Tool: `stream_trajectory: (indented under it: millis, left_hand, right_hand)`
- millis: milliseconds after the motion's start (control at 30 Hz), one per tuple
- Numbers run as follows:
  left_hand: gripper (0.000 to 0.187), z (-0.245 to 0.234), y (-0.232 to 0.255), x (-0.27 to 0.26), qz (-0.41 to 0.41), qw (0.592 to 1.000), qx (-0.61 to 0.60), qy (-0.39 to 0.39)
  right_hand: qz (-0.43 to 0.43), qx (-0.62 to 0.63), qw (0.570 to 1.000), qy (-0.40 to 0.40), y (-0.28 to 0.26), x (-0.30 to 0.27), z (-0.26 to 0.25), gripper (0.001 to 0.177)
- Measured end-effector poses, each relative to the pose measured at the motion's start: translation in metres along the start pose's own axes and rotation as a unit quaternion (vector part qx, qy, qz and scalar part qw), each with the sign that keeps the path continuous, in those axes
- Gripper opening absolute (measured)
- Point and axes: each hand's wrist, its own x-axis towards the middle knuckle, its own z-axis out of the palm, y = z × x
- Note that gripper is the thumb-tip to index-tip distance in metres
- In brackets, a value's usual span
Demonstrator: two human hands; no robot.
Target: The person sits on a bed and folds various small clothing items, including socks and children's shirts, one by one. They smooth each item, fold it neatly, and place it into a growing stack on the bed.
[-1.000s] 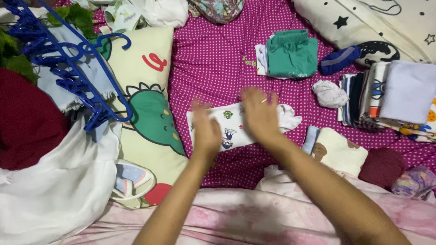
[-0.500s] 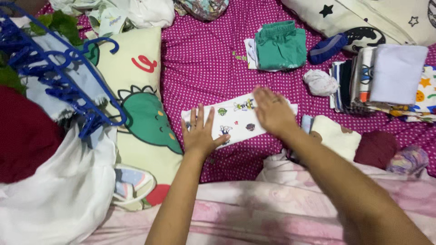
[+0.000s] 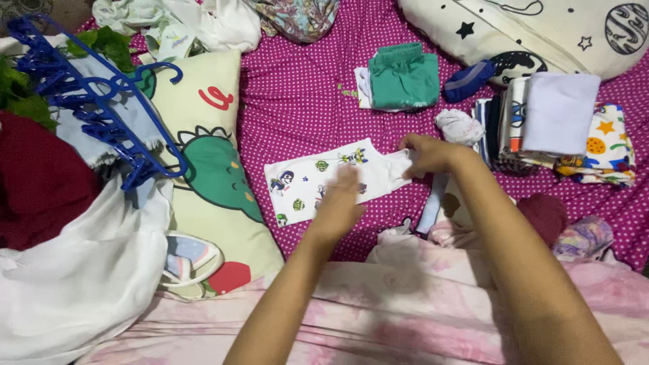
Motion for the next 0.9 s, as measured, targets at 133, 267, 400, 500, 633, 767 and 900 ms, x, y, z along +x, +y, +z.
stream_trajectory:
  millis: [133,267,400,500,633,767,900]
  left_hand:
    - [0.098,0.039,0.032,0.047,-0.045,0.995,0.055,-0.07]
    - [0.115,0.044,0.045,0.069,-0.141,0.986,0.037,-0.084]
    - [0.104,0.044,0.041,0.064,-0.133,0.991,-0.004,0.013]
    - [0.083,0.053,0.04,0.062,-0.193,0.977,0.087,0.001]
    - [0.079,0.068,0.039,0.065,-0.159,0.978,0.124,0.057]
    - [0.074,0.065,0.035,0.066,-0.127,0.979,0.142,0.078]
    - [0.064,0.033,0.021,0.077,-0.333,0.928,-0.155,-0.06]
  right_hand:
    - [-0.066,0.036,0.997,-0.017,0.004,-0.006,0.002,0.071]
    - [-0.066,0.178,0.982,-0.002,0.003,-0.013,-0.016,0.04]
    - [-0.071,0.27,0.959,0.042,-0.008,-0.024,-0.045,0.016]
    - [-0.032,0.315,0.946,0.063,-0.02,-0.029,-0.05,0.015]
    - [-0.056,0.327,0.938,0.101,-0.025,-0.024,-0.046,0.016]
    - [-0.085,0.409,0.9,0.125,-0.025,-0.015,-0.043,0.016]
    - [-0.122,0.308,0.931,0.156,-0.034,-0.02,-0.053,0.021]
